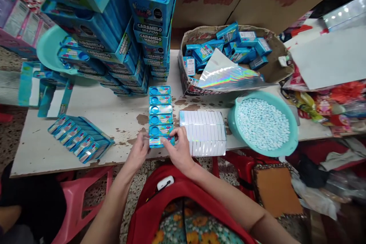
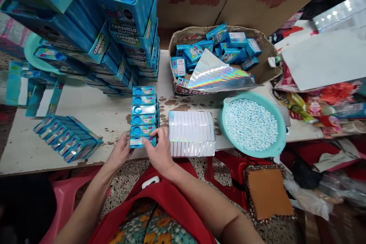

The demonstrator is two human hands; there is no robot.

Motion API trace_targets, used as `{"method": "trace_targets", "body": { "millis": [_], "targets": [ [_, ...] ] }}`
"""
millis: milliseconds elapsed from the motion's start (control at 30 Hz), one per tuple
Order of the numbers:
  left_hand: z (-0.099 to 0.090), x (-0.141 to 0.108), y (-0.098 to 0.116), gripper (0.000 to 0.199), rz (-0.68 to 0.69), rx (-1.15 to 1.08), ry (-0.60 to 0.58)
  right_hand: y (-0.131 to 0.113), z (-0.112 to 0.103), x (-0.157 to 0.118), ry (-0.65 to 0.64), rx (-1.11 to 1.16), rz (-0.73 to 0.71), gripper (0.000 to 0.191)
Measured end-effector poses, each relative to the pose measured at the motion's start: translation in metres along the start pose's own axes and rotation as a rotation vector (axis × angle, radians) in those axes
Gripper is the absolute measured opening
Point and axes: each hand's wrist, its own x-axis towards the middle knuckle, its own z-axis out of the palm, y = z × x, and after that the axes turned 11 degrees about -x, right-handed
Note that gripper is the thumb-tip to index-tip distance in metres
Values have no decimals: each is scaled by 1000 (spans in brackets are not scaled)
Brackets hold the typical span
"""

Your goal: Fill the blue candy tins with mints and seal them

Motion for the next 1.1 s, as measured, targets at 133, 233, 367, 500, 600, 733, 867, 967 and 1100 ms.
{"method": "trace_targets", "body": {
  "millis": [133,233,367,500,600,733,867,967,1100],
  "targets": [
    [-3,-9,-36,34,-124,225,146,41,-28,31,6,-4,-78,20],
    [7,-32,-59,36,-210,401,66,90,-42,79,-2,-344,-147,36],
    [59,-53,-57,30,-223,376,-359,146,-34,127,-177,-758,-95,50],
    [129,-25,-34,26,-45,309,-294,174,-26,130,-221,-772,-210,34],
    [170,24,-24,41,131,316,-51,187,-32,123,-193,-690,-296,51],
    [198,93,-22,46,125,426,231,207,-43,120,-197,-617,-363,70],
    [202,126,-25,29,76,479,272,222,-48,117,-171,-574,-392,70],
    [202,129,-31,19,35,328,239,225,-49,116,-147,-533,-413,71],
    [202,126,-37,17,-7,167,194,215,-50,117,-140,-536,-397,68]
  ]
}}
